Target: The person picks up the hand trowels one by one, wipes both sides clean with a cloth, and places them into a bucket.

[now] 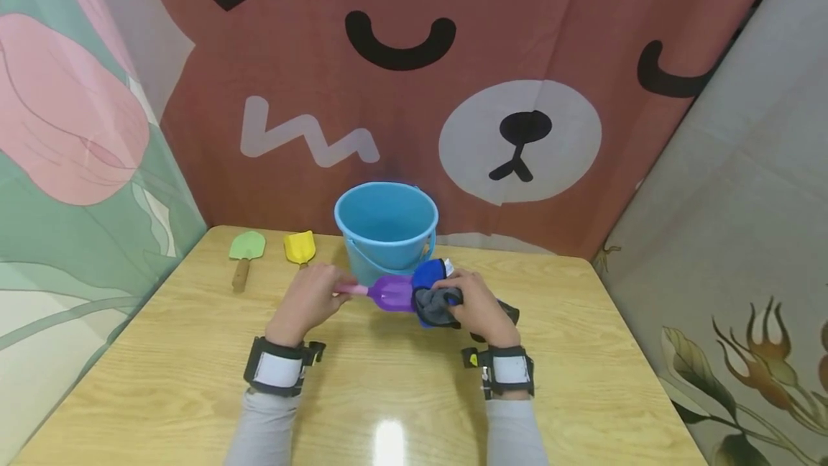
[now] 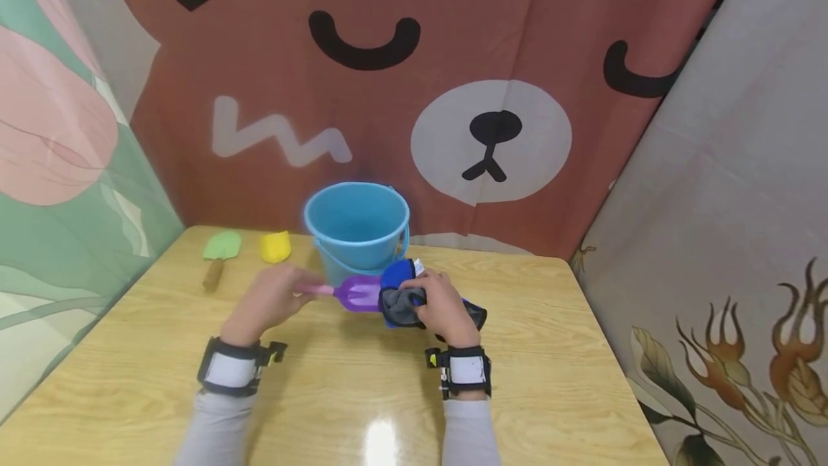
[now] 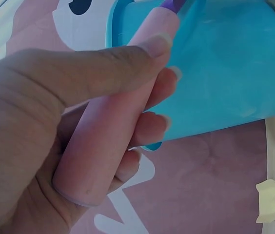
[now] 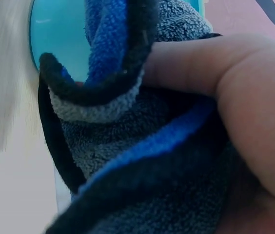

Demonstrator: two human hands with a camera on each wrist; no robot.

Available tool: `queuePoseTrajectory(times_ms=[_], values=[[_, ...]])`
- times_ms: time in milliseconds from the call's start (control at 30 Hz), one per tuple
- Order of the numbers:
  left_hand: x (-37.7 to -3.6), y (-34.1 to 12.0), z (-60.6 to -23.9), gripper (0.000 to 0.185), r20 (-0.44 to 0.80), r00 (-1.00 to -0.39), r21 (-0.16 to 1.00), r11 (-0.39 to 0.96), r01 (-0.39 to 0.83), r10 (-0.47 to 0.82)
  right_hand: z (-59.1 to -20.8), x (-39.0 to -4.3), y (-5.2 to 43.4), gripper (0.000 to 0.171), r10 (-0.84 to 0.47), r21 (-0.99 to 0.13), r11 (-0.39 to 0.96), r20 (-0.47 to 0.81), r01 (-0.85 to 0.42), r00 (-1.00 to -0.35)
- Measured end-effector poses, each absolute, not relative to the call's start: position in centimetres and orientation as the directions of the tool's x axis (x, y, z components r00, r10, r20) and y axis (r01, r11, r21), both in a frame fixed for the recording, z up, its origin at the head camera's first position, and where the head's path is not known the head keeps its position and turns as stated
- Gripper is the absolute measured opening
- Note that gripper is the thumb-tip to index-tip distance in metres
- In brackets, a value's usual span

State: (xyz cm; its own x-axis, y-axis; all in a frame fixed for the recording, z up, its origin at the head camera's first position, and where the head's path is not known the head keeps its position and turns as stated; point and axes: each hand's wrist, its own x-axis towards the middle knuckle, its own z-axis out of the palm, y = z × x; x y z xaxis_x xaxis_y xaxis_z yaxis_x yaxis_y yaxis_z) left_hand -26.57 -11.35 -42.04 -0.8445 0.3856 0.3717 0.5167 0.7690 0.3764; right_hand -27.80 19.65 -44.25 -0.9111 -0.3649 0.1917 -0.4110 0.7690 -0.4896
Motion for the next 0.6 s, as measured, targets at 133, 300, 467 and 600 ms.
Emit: queuePoseTrajectory(times_ms=[133,300,467,600], values=[[-26.6,-11.7,-42.3,0.009,0.385,-0.842,0.386,0.763,0.518,0.377,-44.4,-27.7,20.1,0.038,-0.362,-0.483,0.775,0.189,-0.408,-0.913],[-26.6,-11.9,-42.4,0.014,0.363,-0.858,0.413,0.763,0.498,0.364,-44.4,-27.7,20.9,0.036,-0.346,-0.476,0.789,0.177,-0.388,-0.921],[-26.7,-11.9,-42.3,0.017,0.359,-0.858,0.425,0.754,0.502,0.369,-44.3,-27.7,21.6,0.039,-0.332,-0.491,0.783,0.188,-0.382,-0.924],[-26.5,-11.9,-42.1,0.014,0.369,-0.851,0.415,0.753,0.511,0.374,-44.0,-27.8,21.8,0.040,-0.325,-0.490,0.779,0.215,-0.390,-0.921]])
